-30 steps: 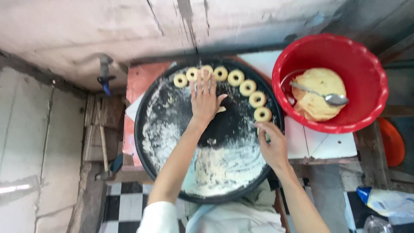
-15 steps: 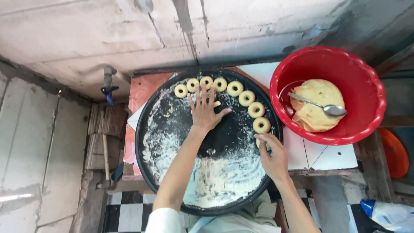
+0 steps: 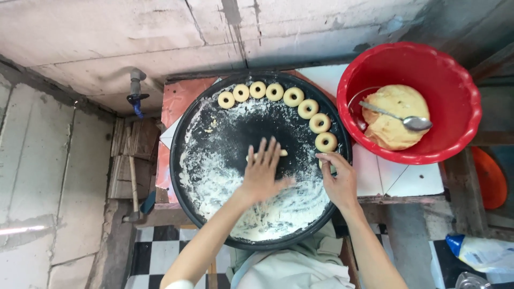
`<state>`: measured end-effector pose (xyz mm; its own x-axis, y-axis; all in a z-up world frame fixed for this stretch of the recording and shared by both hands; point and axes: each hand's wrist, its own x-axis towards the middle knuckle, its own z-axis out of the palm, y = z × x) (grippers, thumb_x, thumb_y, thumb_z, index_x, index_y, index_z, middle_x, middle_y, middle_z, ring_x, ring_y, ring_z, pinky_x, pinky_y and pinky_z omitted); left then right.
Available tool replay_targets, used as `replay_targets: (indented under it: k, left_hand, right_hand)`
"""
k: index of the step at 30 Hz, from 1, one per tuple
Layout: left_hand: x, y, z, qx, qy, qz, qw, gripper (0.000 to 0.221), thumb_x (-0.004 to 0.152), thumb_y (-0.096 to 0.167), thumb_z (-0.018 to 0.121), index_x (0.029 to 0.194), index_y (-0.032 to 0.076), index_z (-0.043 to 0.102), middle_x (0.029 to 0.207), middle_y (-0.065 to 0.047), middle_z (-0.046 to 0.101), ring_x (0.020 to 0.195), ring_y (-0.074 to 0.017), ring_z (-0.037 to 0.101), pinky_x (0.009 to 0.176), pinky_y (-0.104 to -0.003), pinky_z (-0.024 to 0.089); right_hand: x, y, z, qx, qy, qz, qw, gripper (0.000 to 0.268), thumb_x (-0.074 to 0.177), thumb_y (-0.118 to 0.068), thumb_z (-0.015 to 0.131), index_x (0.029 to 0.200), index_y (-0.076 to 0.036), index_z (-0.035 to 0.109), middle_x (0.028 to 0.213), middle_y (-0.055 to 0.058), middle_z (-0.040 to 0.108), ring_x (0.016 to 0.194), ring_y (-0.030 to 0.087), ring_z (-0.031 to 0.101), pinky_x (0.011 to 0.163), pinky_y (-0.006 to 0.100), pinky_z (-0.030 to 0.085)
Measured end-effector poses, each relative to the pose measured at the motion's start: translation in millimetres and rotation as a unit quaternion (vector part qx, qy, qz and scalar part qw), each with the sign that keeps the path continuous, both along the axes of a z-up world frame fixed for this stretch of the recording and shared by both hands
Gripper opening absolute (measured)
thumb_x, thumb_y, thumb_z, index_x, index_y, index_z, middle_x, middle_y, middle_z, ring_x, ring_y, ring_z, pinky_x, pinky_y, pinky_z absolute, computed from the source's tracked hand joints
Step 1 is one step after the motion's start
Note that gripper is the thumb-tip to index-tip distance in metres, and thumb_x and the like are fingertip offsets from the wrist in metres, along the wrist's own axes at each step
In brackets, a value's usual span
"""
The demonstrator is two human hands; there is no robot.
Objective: Shaping pieces of dough into donut rings and arranging them on a floured tray.
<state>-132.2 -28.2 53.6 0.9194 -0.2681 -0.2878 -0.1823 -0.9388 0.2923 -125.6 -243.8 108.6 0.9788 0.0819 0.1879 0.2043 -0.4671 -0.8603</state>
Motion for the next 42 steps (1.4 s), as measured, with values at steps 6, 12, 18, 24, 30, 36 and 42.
replay_targets:
  k: [6,12,18,24,30,36,42]
  left_hand:
    - [96,17,-46,0.030,-0.202,0.139,0.969,0.107,0.092,0.086,0.034,0.167,0.012,0.015,0.173,-0.017,0.003,0.159,-0.0380,0.000,0.124,-0.062,-0.005]
    - [12,4,-21,-0.025,-0.101,-0.032,0.994,0.104,0.090,0.084,0.025,0.165,0.013,0.017,0.172,-0.017,0.010,0.159,-0.0363,0.004,0.125,-0.061,-0.003]
    - [-19,34,-45,-0.053,-0.218,0.009,0.974,0.081,0.100,0.060,0.047,0.161,0.009,0.029,0.168,-0.018,0.021,0.155,-0.0445,0.016,0.121,-0.065,0.022]
    - [-24,55,-23,0.000,-0.179,0.123,0.976,0.037,0.101,0.034,0.063,0.132,0.016,0.070,0.157,-0.007,0.045,0.153,-0.0393,0.026,0.124,-0.053,0.028]
    - [-22,66,-40,-0.347,-0.121,0.271,0.890,0.017,0.090,0.039,0.079,0.104,0.031,0.078,0.096,0.015,0.073,0.100,-0.0071,0.072,0.085,-0.025,0.062]
    - [-18,58,-36,-0.520,-0.076,0.352,0.774,0.023,0.094,0.011,0.078,0.114,0.002,0.072,0.105,-0.019,0.074,0.100,-0.0288,0.074,0.083,-0.036,0.066]
    - [-10,37,-11,-0.472,-0.084,0.305,0.823,0.024,0.097,0.007,0.073,0.120,0.003,0.070,0.110,-0.014,0.072,0.108,-0.0288,0.072,0.088,-0.043,0.064]
  right_hand:
    - [-2,-1,-9,-0.015,-0.026,0.003,1.000,0.025,0.098,0.006,0.056,0.109,-0.004,0.077,0.101,0.017,0.073,0.099,0.032,0.071,0.087,0.045,0.058]
    - [-2,-3,-15,-0.026,-0.063,0.019,0.997,0.021,0.099,0.000,0.060,0.111,-0.005,0.077,0.104,0.015,0.073,0.100,0.036,0.069,0.088,0.044,0.055]
    - [15,7,-56,-0.173,-0.164,0.092,0.967,0.030,0.090,-0.006,0.070,0.116,-0.020,0.076,0.104,0.001,0.073,0.100,0.020,0.069,0.098,0.036,0.045]
    - [27,46,-53,-0.348,0.000,0.199,0.916,0.034,0.094,-0.015,0.069,0.127,-0.010,0.072,0.124,0.013,0.062,0.121,0.037,0.058,0.093,0.043,0.055]
    - [38,50,-30,-0.268,0.100,0.199,0.937,0.021,0.097,-0.022,0.067,0.117,-0.015,0.072,0.115,0.008,0.067,0.117,0.031,0.063,0.095,0.043,0.054]
    - [39,60,-86,0.107,0.221,0.104,0.964,0.029,0.093,-0.008,0.075,0.121,-0.004,0.073,0.107,0.019,0.075,0.097,0.019,0.072,0.083,0.033,0.060]
    - [31,94,-81,0.016,0.164,0.078,0.983,0.022,0.090,-0.013,0.078,0.111,-0.007,0.076,0.098,0.014,0.077,0.093,0.024,0.075,0.078,0.031,0.063]
